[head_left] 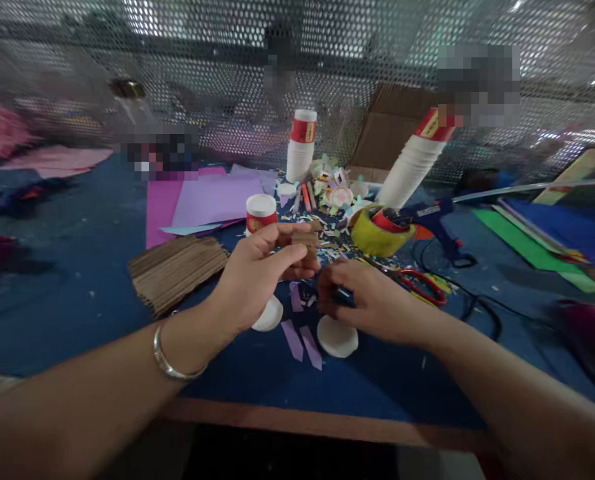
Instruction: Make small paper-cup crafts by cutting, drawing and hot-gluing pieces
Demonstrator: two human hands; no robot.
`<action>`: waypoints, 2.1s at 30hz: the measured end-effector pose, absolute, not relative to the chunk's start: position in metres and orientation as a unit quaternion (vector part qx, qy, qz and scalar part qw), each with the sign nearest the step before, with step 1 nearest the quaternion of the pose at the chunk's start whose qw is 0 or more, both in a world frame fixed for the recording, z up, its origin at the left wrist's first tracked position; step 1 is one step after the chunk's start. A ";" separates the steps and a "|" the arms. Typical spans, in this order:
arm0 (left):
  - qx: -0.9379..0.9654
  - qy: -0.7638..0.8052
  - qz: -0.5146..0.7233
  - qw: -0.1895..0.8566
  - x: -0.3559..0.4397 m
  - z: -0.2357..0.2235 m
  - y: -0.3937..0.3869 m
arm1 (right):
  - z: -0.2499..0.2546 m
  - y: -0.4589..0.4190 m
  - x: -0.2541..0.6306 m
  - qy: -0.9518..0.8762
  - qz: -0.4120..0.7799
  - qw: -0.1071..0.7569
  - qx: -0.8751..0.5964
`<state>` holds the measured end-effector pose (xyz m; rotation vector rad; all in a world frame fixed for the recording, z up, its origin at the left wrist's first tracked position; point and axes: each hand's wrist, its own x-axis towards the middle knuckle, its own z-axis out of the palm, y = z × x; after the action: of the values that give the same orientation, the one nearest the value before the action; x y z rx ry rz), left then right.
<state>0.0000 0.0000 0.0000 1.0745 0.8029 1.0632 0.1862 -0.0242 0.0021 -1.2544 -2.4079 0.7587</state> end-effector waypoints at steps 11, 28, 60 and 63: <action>0.511 0.386 0.412 0.648 -0.001 0.002 -0.001 | 0.016 -0.032 0.210 -0.760 0.309 0.338 -0.461; 0.558 0.367 0.375 0.643 -0.001 -0.004 -0.002 | 0.012 -0.029 0.207 -0.759 0.296 0.344 -0.467; 0.553 0.368 0.359 0.656 0.001 -0.002 -0.006 | 0.014 -0.029 0.206 -0.732 0.317 0.340 -0.498; 0.557 0.373 0.349 0.655 0.001 -0.001 -0.006 | 0.013 -0.029 0.207 -0.733 0.318 0.342 -0.495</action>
<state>0.0014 -0.0060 -0.0007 1.2629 0.8460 0.7913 0.2067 -0.0292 0.0134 -1.2883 -1.9052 0.8262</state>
